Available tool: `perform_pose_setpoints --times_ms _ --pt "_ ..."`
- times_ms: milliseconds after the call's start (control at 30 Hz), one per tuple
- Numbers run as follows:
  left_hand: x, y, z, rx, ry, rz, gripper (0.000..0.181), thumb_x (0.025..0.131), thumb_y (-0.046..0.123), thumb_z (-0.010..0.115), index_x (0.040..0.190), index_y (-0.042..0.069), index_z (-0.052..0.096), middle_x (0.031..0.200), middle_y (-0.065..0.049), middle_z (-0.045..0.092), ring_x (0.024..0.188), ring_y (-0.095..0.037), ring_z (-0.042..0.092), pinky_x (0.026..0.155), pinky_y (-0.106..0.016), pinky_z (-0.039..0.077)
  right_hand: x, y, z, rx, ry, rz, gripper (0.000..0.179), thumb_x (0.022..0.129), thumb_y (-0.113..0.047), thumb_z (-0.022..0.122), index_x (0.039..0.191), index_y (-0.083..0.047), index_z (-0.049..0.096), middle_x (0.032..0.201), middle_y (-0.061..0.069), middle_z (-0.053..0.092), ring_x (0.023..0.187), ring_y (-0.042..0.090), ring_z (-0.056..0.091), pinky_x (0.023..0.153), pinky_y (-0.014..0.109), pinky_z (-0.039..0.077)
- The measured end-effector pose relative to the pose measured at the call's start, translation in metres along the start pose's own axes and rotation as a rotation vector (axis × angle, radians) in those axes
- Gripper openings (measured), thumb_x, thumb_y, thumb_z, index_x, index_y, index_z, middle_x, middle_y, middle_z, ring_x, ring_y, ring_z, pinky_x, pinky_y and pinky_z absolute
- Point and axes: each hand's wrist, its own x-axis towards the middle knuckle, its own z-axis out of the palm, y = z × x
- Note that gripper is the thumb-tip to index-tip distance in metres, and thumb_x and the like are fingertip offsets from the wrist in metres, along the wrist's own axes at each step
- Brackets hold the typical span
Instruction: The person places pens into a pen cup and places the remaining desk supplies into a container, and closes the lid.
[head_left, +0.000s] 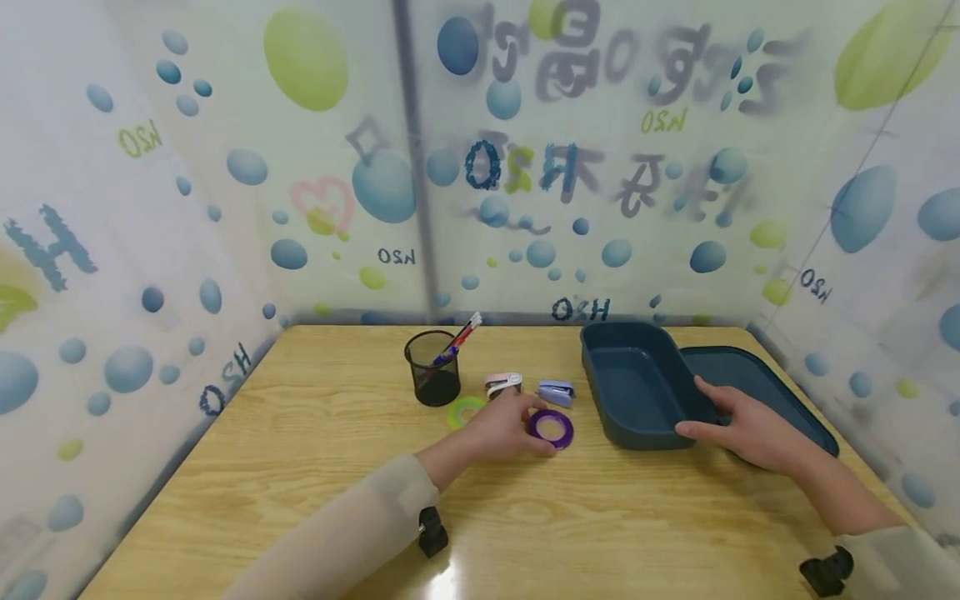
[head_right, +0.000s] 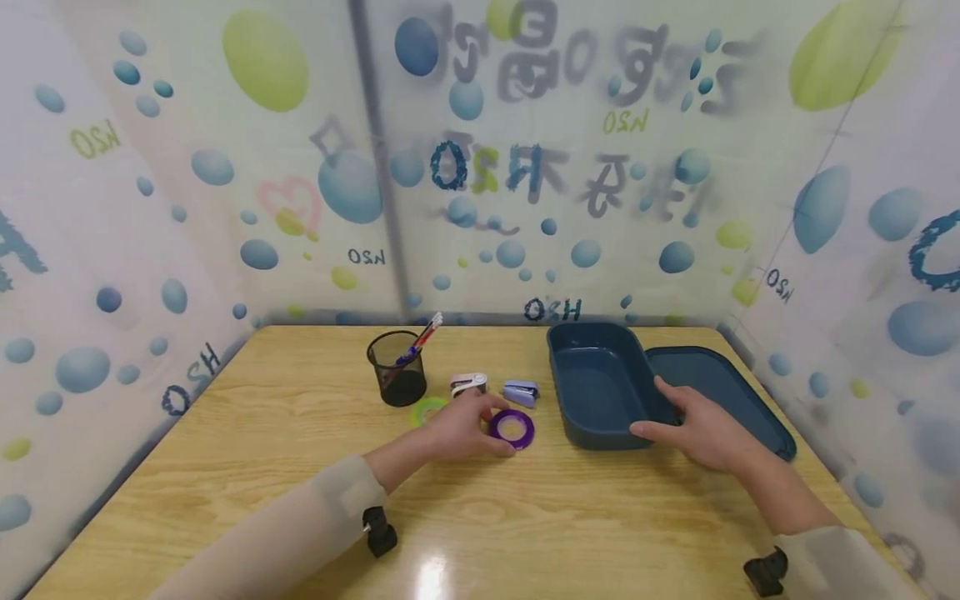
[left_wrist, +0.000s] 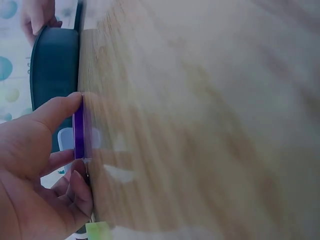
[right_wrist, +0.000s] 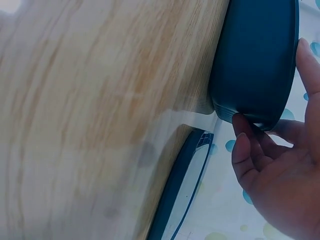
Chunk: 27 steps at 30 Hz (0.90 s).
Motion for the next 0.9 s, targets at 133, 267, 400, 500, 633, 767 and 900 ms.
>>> perform_pose_setpoints --times_ms 133,267,400,500,633,767,900 --pt "0.007 -0.009 0.005 0.030 0.010 0.049 0.075 0.088 0.052 0.091 0.147 0.013 0.067 0.116 -0.006 0.062 0.101 -0.018 0.058 0.088 -0.034 0.054 -0.001 0.000 0.000 0.008 0.000 0.002 0.105 0.104 -0.058 0.071 0.171 0.006 0.023 0.166 0.046 0.031 0.144 0.069 0.043 0.106 0.075 0.048" --pt "0.006 -0.008 0.005 0.029 0.006 0.032 0.076 0.087 0.054 0.092 0.146 0.012 0.067 0.118 -0.006 0.062 0.102 -0.017 0.058 0.089 -0.035 0.054 -0.002 -0.001 0.001 0.001 0.004 0.001 0.105 0.104 -0.058 0.071 0.171 0.006 0.023 0.166 0.046 0.032 0.142 0.068 0.045 0.104 0.075 0.049" --pt "-0.001 0.004 0.002 0.004 -0.003 -0.020 0.077 0.085 0.051 0.095 0.147 0.013 0.067 0.121 -0.007 0.063 0.104 -0.017 0.060 0.092 -0.035 0.055 -0.003 -0.001 0.002 -0.004 0.019 0.003 0.105 0.103 -0.059 0.072 0.171 0.006 0.024 0.165 0.046 0.032 0.141 0.068 0.046 0.104 0.075 0.048" --pt "-0.002 0.007 0.001 0.021 0.004 -0.026 0.076 0.085 0.050 0.094 0.146 0.015 0.068 0.120 -0.006 0.063 0.104 -0.016 0.060 0.092 -0.035 0.054 -0.002 -0.001 0.002 -0.006 0.025 -0.001 0.106 0.103 -0.059 0.072 0.170 0.007 0.024 0.165 0.046 0.032 0.140 0.067 0.047 0.104 0.074 0.049" --pt "0.000 0.001 0.003 0.036 0.012 0.020 0.074 0.085 0.052 0.094 0.144 0.015 0.069 0.119 -0.005 0.063 0.102 -0.015 0.059 0.090 -0.034 0.054 -0.002 -0.001 0.002 -0.013 0.026 0.000 0.105 0.103 -0.058 0.072 0.170 0.007 0.024 0.165 0.046 0.033 0.139 0.066 0.049 0.103 0.073 0.050" --pt "0.001 -0.001 0.003 0.044 0.017 0.054 0.075 0.085 0.051 0.094 0.144 0.012 0.069 0.122 -0.006 0.064 0.105 -0.015 0.060 0.094 -0.033 0.056 -0.002 0.000 0.002 -0.023 0.026 -0.001 0.104 0.103 -0.057 0.072 0.170 0.007 0.024 0.165 0.045 0.034 0.138 0.064 0.051 0.102 0.072 0.051" --pt "0.000 0.006 0.000 0.019 0.028 0.070 0.076 0.084 0.046 0.096 0.146 0.012 0.067 0.128 -0.006 0.064 0.112 -0.016 0.062 0.101 -0.034 0.057 -0.003 -0.001 0.002 -0.027 0.027 0.000 0.104 0.103 -0.056 0.072 0.170 0.007 0.024 0.165 0.046 0.033 0.138 0.064 0.051 0.102 0.072 0.051"
